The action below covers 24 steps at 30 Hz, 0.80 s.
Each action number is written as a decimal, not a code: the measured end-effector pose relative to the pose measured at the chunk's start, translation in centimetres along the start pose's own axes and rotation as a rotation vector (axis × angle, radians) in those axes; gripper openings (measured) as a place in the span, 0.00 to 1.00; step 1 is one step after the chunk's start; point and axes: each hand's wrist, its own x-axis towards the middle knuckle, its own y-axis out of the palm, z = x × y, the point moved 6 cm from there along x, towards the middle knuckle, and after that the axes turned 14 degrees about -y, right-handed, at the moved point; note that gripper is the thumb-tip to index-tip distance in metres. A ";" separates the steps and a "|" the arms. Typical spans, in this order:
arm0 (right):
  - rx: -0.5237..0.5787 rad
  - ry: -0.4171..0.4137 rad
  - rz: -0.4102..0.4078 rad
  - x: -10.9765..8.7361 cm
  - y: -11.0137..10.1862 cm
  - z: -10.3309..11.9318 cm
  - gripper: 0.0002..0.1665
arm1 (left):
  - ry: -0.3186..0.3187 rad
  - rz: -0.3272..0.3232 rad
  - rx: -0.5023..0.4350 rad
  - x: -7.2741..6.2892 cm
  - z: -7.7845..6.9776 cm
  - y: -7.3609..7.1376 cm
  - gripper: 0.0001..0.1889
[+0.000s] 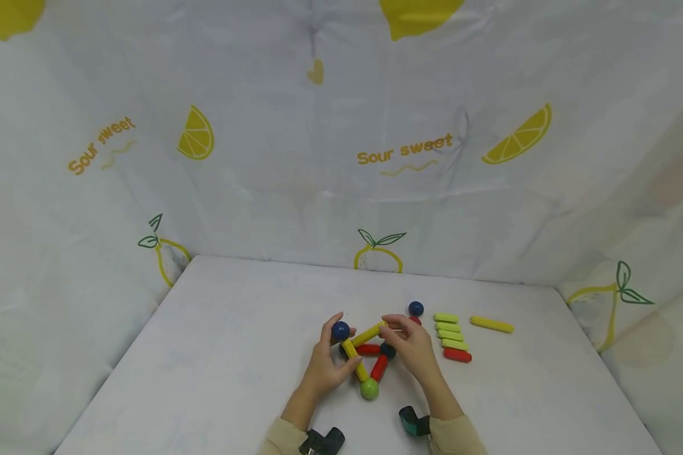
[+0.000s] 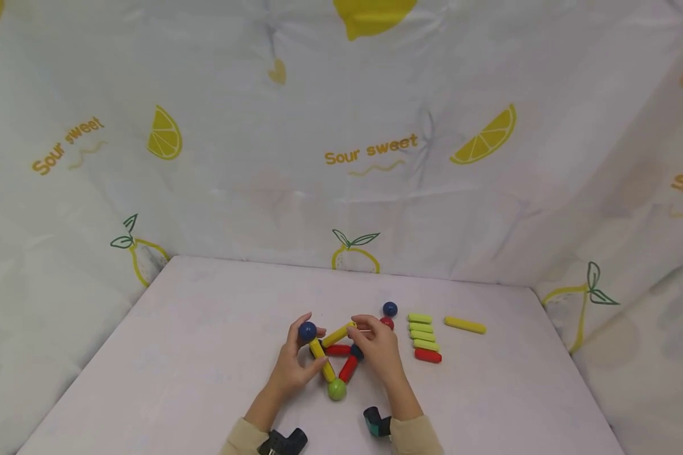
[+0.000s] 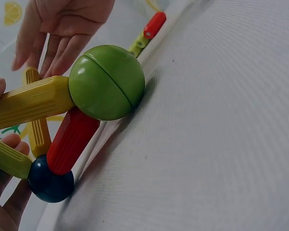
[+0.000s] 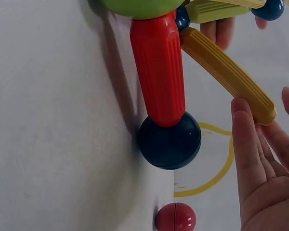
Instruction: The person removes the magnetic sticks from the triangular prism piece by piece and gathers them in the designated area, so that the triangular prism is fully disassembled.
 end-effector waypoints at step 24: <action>0.353 0.234 -0.278 -1.4 -4.8 -2.8 0.25 | 0.093 -0.032 0.009 -0.8 -4.3 -1.3 0.38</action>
